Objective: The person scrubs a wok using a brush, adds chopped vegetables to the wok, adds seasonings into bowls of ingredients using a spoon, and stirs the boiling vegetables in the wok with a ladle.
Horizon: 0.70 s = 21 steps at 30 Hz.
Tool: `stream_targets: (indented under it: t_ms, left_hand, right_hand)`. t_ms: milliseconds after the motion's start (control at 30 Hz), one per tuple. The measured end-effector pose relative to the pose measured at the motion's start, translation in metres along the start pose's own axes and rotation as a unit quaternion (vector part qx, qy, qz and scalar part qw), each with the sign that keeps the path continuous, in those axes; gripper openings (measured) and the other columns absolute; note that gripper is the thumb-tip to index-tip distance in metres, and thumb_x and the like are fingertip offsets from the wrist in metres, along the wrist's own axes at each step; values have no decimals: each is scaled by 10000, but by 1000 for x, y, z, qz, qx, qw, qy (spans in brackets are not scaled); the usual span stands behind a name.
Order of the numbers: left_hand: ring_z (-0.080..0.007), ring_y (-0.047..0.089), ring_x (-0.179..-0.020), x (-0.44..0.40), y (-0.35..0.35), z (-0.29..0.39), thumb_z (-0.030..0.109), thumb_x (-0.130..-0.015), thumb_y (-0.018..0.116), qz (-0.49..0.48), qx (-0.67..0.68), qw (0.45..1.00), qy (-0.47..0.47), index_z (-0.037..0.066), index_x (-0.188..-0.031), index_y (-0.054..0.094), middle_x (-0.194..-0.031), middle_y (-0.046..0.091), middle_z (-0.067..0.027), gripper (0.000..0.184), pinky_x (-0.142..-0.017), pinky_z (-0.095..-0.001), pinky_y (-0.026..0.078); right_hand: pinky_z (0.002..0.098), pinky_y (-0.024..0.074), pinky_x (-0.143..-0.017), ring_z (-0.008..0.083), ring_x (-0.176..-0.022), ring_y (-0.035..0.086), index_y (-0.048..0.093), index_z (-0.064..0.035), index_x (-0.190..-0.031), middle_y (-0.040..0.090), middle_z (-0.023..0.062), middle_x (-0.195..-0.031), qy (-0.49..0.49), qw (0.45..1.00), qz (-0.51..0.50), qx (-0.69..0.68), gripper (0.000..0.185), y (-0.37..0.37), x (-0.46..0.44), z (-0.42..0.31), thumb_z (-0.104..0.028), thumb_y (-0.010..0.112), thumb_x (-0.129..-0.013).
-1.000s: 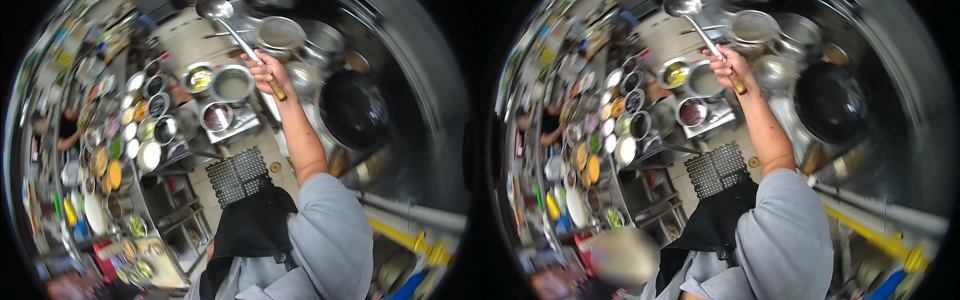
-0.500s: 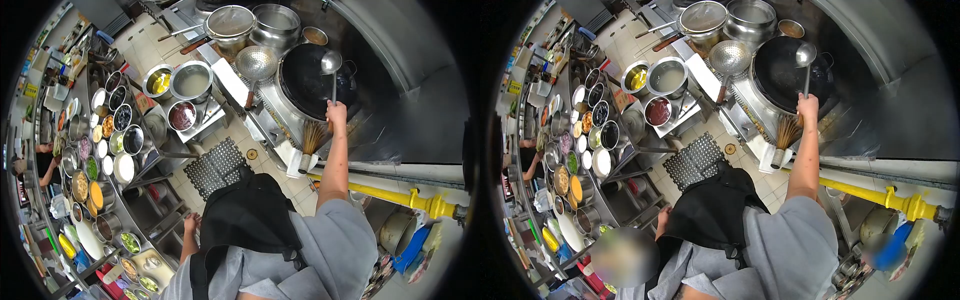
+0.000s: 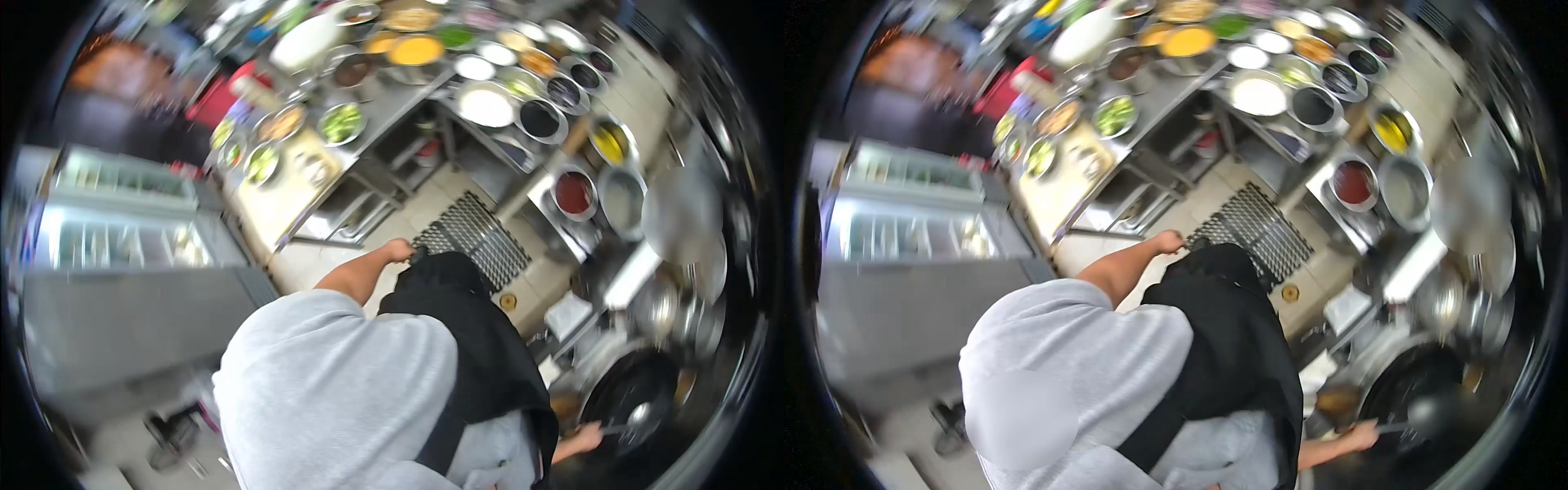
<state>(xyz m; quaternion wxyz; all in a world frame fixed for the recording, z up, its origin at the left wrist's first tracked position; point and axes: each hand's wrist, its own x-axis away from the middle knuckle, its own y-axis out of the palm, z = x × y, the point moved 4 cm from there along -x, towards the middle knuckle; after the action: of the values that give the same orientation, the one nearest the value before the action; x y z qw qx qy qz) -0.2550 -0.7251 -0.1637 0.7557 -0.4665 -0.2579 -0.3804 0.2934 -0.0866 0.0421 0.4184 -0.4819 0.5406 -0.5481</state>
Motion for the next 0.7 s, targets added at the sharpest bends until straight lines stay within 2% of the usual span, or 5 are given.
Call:
stream_targets:
  t_ms: [233, 267, 467, 533, 700]
  left_hand:
    - [-368, 668, -842, 44, -43, -11, 356, -835, 591, 284, 155, 944, -60, 41, -861, 711, -852, 699, -206, 338, -754, -442, 519]
    - [-382, 656, -839, 60, -58, -10, 353, -855, 594, 366, 158, 914, -79, 38, -846, 697, -861, 691, -210, 332, -750, -446, 512]
    - [-349, 600, -917, 121, -241, -76, 443, -897, 627, 790, 133, 555, -224, -5, -992, 561, -1031, 594, -210, 463, -844, -475, 467]
    - [-345, 598, -1071, 112, -284, -99, 494, -826, 680, 646, 217, 609, -406, -10, -1178, 537, -1196, 575, -230, 631, -952, -468, 451]
    - [-313, 515, -1282, 30, -330, -206, 578, -777, 636, 333, 238, 850, -331, 62, -1309, 576, -1374, 547, -189, 743, -1064, -422, 404]
  right_hand:
    - [360, 465, -479, 223, -438, 493, 674, 62, -798, 494, 121, -519, 88, 973, -41, -210, 432, 14, -29, -37, -276, 492, -995]
    - [424, 452, -507, 295, -490, 535, 637, -49, -667, 603, 123, -582, -306, 889, 42, -337, 417, -3, 4, -38, -381, 585, -913]
    - [464, 504, -600, 329, -544, 551, 631, -44, -689, 576, 131, -606, -496, 842, -55, -206, 270, -18, -2, -76, -170, 482, -876]
    - [484, 525, -675, 335, -556, 548, 618, -45, -689, 572, 133, -608, -495, 811, 5, -311, 316, -40, 29, -89, -184, 455, -921]
    - [434, 535, -655, 271, -471, 492, 605, -10, -776, 560, 99, -605, -425, 861, -20, -278, 421, -25, 10, -79, -287, 391, -1010]
